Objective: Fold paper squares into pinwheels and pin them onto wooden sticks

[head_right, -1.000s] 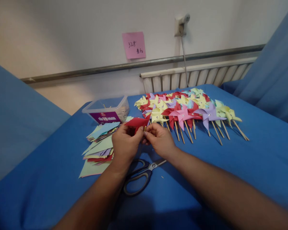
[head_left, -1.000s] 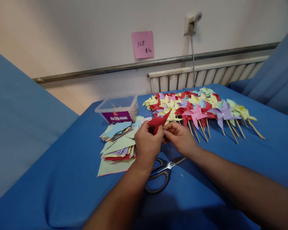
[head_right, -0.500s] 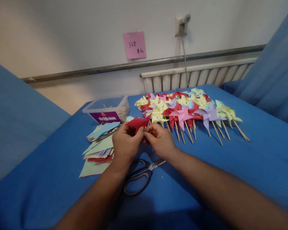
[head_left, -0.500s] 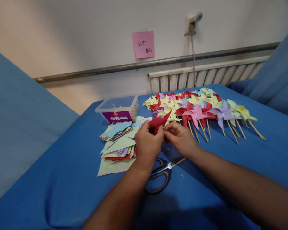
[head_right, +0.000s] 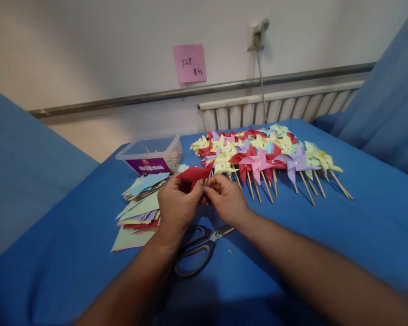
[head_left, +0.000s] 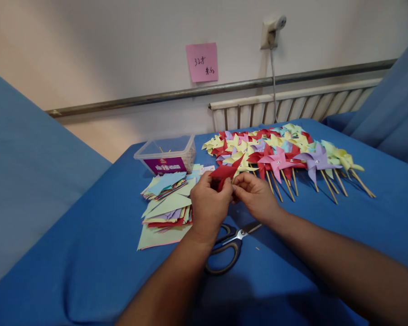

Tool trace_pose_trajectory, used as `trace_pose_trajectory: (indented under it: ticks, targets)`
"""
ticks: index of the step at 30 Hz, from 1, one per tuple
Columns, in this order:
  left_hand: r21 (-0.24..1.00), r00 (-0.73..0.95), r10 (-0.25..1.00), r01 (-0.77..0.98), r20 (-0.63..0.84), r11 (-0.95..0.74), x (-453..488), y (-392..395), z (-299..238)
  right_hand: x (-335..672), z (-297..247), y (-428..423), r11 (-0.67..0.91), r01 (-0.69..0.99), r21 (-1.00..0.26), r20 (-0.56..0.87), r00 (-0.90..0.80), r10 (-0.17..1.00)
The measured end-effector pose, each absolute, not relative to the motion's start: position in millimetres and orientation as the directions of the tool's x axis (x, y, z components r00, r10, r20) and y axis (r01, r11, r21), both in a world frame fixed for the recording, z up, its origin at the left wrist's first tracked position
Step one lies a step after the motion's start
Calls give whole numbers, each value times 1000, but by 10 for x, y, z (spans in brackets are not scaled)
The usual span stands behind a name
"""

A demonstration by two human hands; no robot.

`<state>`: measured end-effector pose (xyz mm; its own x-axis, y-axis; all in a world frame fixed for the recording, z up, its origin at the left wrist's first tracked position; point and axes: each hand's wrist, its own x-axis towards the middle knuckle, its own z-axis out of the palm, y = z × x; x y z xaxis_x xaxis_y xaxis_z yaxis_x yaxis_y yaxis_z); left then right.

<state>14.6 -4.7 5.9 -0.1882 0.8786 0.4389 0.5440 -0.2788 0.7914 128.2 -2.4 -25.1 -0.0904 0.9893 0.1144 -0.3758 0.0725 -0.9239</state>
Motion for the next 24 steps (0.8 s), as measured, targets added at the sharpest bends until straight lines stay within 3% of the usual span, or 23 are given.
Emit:
trace_pose_trajectory:
  ticks: [24]
  targets:
    - [750, -173, 869, 598, 464, -282, 137, -46, 54, 1288, -277, -20, 106, -350, -931, 138, -67, 988]
